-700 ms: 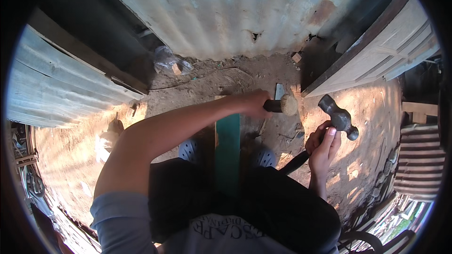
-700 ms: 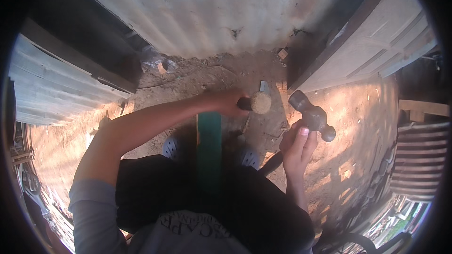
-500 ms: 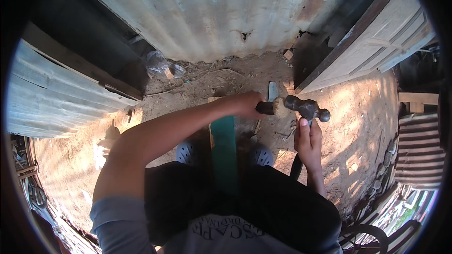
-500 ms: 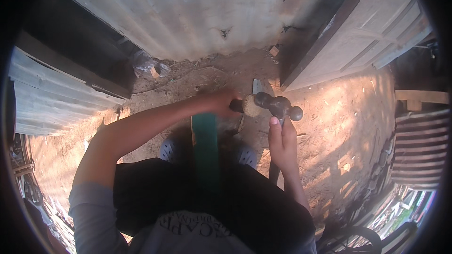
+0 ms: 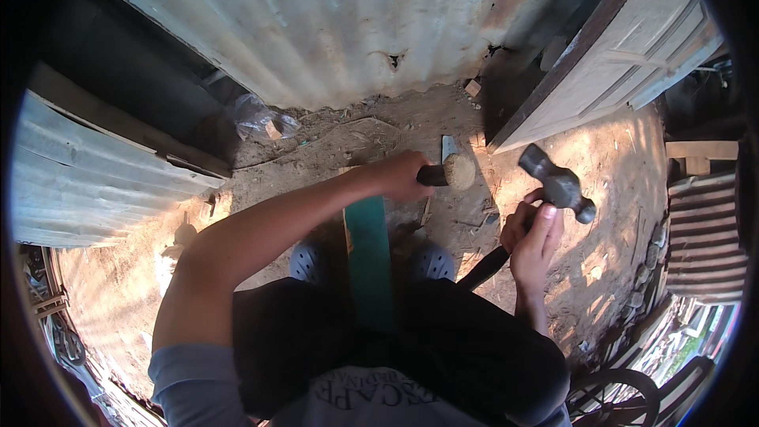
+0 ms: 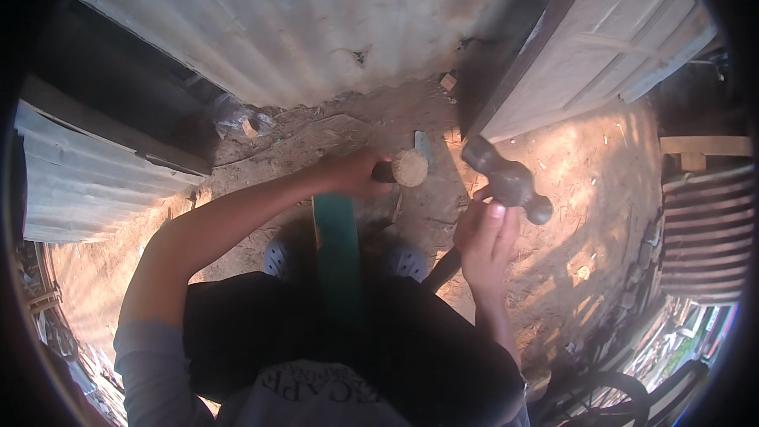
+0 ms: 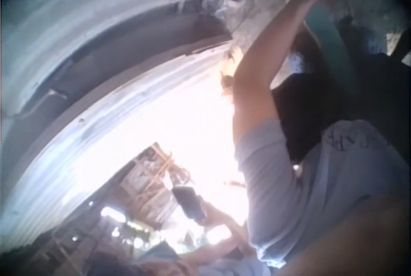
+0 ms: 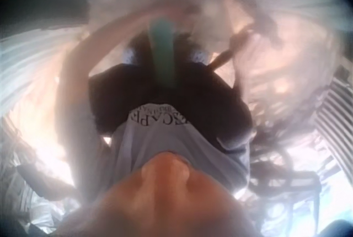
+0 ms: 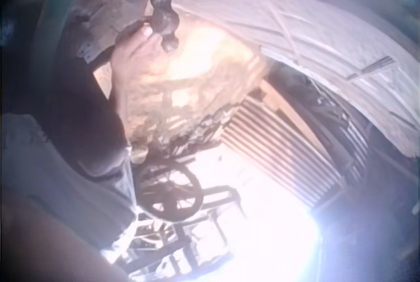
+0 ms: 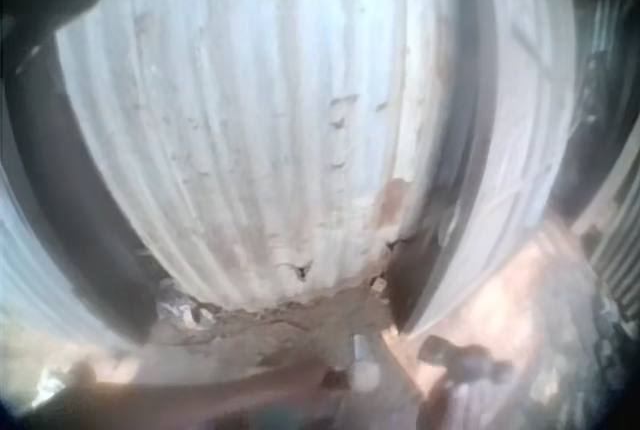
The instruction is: The person uses a hammer and chisel to carve a small cylindrical wooden piece resting on a green board. They repeatedly strike the chisel to shape the wood, occasionally adjusting the piece's position.
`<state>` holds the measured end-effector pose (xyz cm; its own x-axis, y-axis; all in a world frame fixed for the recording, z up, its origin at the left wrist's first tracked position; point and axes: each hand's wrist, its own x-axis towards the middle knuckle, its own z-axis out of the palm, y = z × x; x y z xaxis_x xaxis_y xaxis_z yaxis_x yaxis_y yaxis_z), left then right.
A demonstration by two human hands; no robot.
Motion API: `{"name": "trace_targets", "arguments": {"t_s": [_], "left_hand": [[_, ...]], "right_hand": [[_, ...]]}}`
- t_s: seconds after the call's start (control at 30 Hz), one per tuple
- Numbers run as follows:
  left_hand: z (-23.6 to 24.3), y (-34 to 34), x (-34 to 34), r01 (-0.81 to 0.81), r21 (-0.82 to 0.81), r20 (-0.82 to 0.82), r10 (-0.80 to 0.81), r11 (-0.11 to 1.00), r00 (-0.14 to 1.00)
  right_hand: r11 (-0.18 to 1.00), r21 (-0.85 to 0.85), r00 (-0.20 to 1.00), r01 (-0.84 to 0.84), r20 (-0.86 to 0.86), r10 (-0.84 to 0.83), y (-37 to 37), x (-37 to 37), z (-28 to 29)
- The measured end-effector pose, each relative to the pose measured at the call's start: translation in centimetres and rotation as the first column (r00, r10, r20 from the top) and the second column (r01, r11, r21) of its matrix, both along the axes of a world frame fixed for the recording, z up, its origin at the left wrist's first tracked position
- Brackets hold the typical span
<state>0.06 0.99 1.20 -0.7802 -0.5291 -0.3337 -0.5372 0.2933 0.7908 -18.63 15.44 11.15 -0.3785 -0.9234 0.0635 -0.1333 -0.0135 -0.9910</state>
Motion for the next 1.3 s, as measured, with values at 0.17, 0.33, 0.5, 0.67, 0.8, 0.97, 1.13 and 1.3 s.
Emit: {"name": "trace_targets", "arguments": {"t_s": [0.17,0.33,0.5,0.67,0.8,0.97,1.13,1.3], "left_hand": [[-3.1,0.0,0.1,-0.037,0.028,-0.151,0.041,0.999,0.988],[-1.9,-0.2,-0.2,-0.050,-0.015,-0.161,0.047,0.999,0.986],[-2.3,0.0,0.1,-0.169,-0.093,-0.222,0.145,0.981,0.964],[-0.5,1.9,-0.2,-0.311,-0.233,-0.156,0.280,0.921,0.947],[-3.3,3.4,1.1,-0.204,-0.433,-0.111,0.172,0.878,0.979],[-2.4,6.2,2.6,0.054,-0.303,-0.149,-0.103,0.952,0.983],[-3.2,5.9,-3.0,0.078,-0.418,-0.206,-0.178,0.905,0.962],[-4.3,7.6,-6.1,0.133,-0.262,-0.092,-0.162,0.956,0.983]], "right_hand": [[0.906,0.355,0.931,-0.230,-0.190,0.310,-1.4,0.0,0.4],[0.902,0.369,0.951,-0.225,-0.119,0.286,-1.5,0.2,1.5],[0.986,0.166,0.999,-0.023,0.042,0.016,-1.3,0.2,2.9],[0.967,0.220,0.974,-0.125,-0.156,0.161,-1.6,-0.4,-2.1],[0.959,0.253,0.974,-0.131,-0.149,0.172,0.0,-2.2,-4.1],[0.910,0.344,0.970,0.230,-0.157,-0.186,2.0,-4.4,-4.1],[0.923,0.334,0.976,0.191,0.035,-0.214,0.9,-4.3,-1.5],[0.947,0.269,0.970,0.173,0.120,-0.211,1.3,-5.1,-2.8]]}}
